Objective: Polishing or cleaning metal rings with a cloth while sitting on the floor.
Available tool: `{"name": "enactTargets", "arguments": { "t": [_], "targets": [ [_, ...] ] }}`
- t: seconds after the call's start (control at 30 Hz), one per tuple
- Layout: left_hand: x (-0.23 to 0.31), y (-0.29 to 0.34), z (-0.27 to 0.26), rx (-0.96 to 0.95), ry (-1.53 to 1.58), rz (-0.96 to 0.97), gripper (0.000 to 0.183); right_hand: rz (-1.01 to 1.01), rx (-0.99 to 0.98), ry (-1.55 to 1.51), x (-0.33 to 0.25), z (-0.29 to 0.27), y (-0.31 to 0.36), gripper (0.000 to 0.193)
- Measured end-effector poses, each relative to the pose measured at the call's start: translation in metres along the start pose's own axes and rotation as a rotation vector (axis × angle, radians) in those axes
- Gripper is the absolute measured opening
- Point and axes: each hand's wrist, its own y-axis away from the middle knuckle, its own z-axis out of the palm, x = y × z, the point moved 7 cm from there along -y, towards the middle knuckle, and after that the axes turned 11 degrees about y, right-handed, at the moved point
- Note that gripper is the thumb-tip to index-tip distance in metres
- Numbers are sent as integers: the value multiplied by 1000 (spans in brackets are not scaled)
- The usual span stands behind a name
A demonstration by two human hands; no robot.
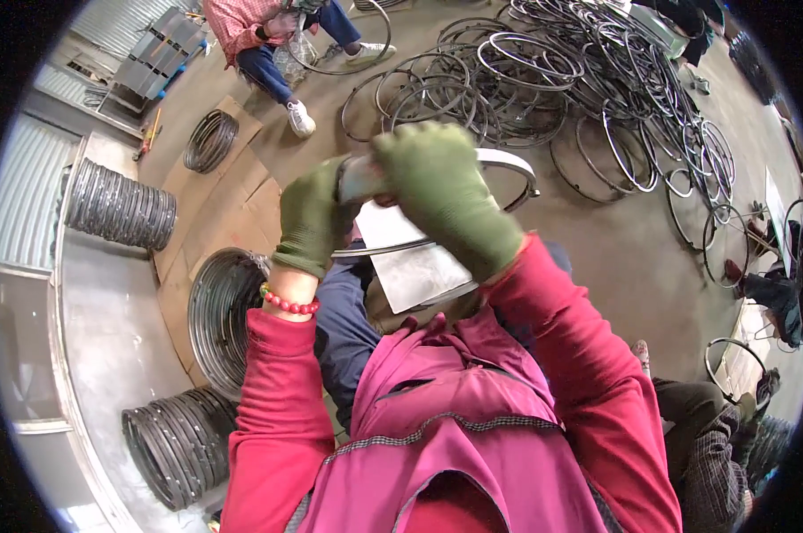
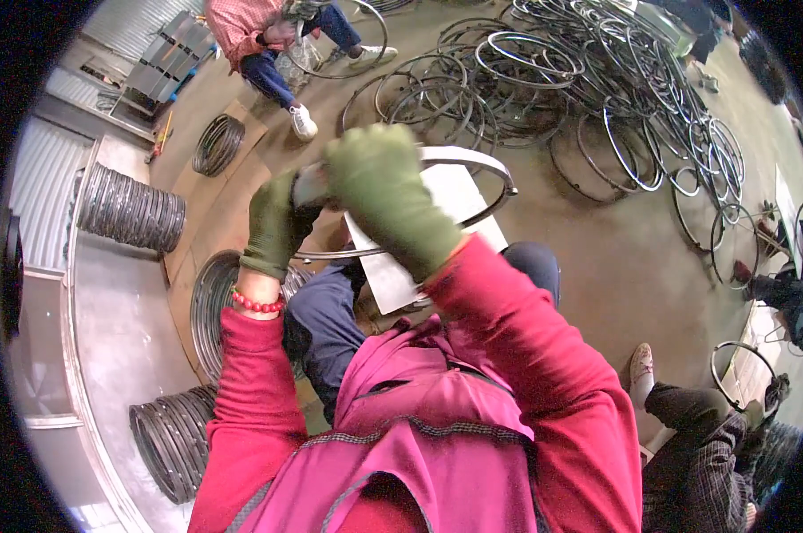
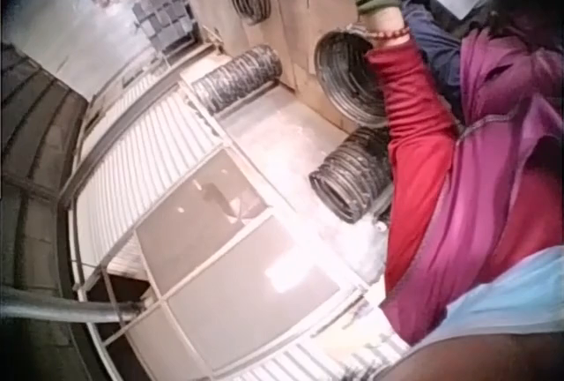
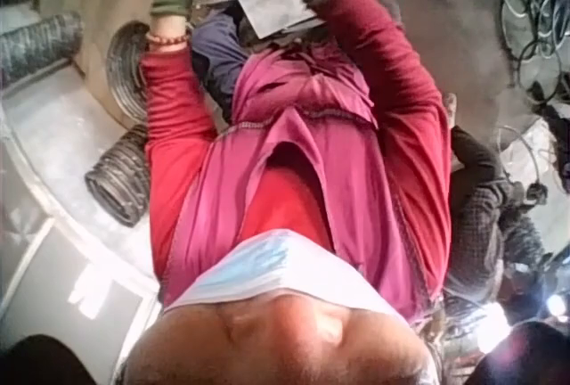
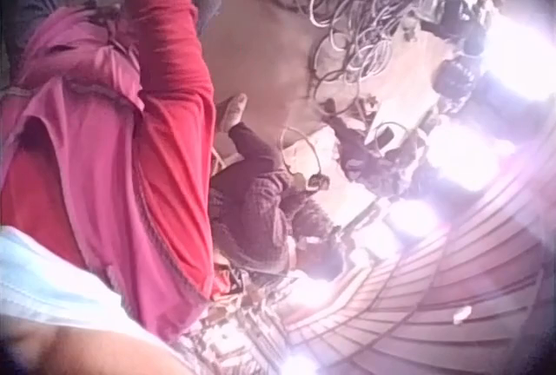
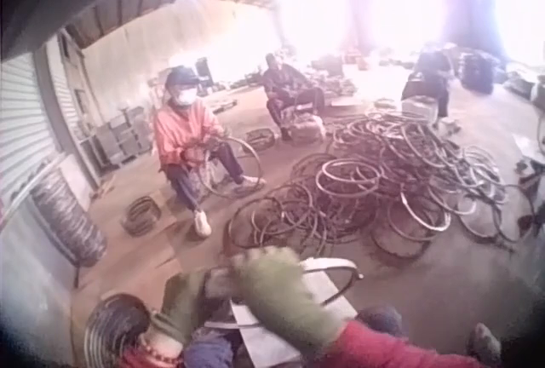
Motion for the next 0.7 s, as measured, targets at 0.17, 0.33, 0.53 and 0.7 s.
{"name": "enactTargets", "arguments": {
  "t": [0.17, 0.33, 0.53, 0.7],
  "targets": [
    [-20, 4, -12, 63, -86, 143, 34, -120, 99, -106, -20, -4, -9, 13],
    [-27, 11, -17, 70, -104, 102, 34, -125, 79, -355, 11, 13, -4, 30],
    [-48, 12, -20, 111, 129, 33, 31, 234, -135, -1482, 122, 135, 82, 48],
    [-17, 7, -16, 106, -24, 15, 30, 209, 60, -635, 101, 58, 56, 46]
  ]
}}
